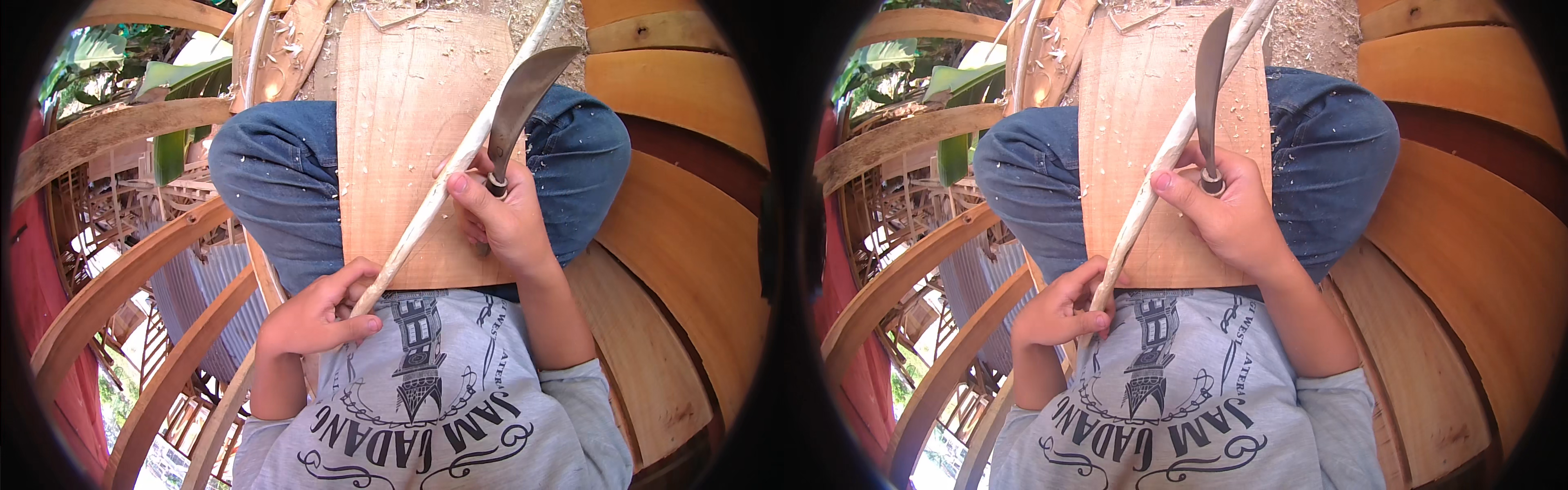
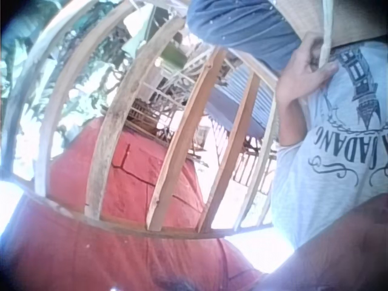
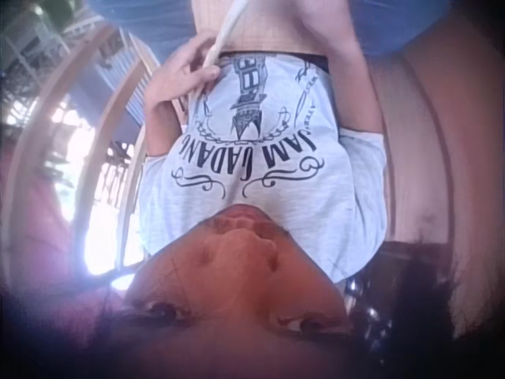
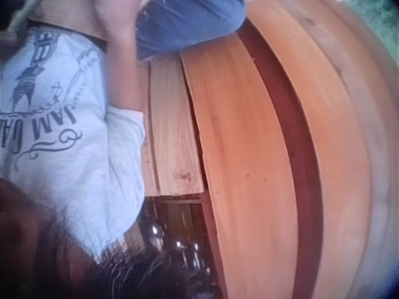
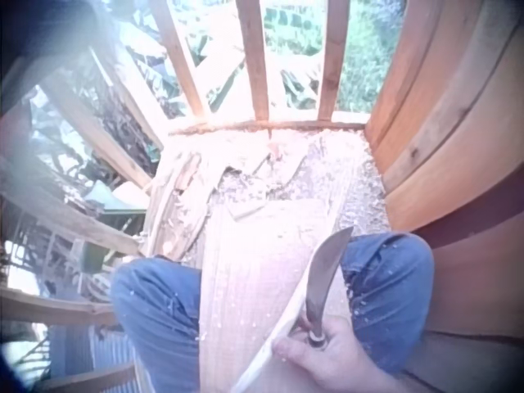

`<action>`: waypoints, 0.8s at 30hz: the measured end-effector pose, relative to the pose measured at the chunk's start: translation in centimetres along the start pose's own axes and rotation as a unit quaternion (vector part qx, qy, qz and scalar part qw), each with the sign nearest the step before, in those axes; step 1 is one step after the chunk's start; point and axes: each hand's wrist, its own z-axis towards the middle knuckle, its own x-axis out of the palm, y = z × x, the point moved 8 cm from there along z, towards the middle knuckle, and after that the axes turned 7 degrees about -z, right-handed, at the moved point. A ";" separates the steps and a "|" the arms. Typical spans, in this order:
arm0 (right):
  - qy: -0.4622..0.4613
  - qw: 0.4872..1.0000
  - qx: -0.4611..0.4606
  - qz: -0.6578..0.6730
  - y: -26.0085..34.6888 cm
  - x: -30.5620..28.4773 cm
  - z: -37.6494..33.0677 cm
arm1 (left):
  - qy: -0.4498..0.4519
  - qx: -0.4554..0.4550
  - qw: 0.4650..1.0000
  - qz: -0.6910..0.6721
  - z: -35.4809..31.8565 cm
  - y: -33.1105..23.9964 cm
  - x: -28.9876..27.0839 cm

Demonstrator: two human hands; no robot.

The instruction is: The person sits cross-legged on a wooden floor and uses a curved knife to shave bark and smooth a long wooden stick. They hold the stick with their left hand and repeatedly scrape it with the knife in their right hand, producing wood shavings.

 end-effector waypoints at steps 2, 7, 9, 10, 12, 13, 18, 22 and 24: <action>0.036 0.999 -0.010 0.010 -0.3 0.6 -0.3 | -0.039 0.038 0.998 -0.016 0.0 -0.9 -0.6; 0.088 0.995 -0.031 -0.021 0.6 2.5 -1.3 | -0.074 0.146 0.981 -0.100 1.8 -3.7 0.6; 0.084 0.993 -0.046 -0.070 0.7 2.8 -1.5 | -0.032 0.109 0.987 -0.114 2.4 -4.0 1.4; 0.073 0.988 -0.064 -0.117 0.4 2.5 -1.5 | -0.005 0.075 0.990 -0.116 2.6 -3.7 1.9; 0.039 0.973 -0.061 -0.220 0.8 1.7 -1.6 | -0.062 0.123 0.981 -0.138 2.8 -3.0 1.4; 0.017 0.959 -0.092 -0.269 1.5 1.0 -1.7 | -0.093 0.148 0.973 -0.149 2.7 -2.7 1.0; -0.080 0.836 -0.202 -0.504 3.7 -1.5 -2.8 | -0.178 0.143 0.973 0.009 1.3 -4.6 0.2; -0.128 0.782 -0.226 -0.567 4.4 -1.4 -3.3 | -0.177 0.189 0.959 0.116 1.2 -6.6 1.5; -0.149 0.761 -0.250 -0.580 4.9 -1.6 -3.3 | -0.145 0.150 0.975 0.076 1.4 -6.0 1.9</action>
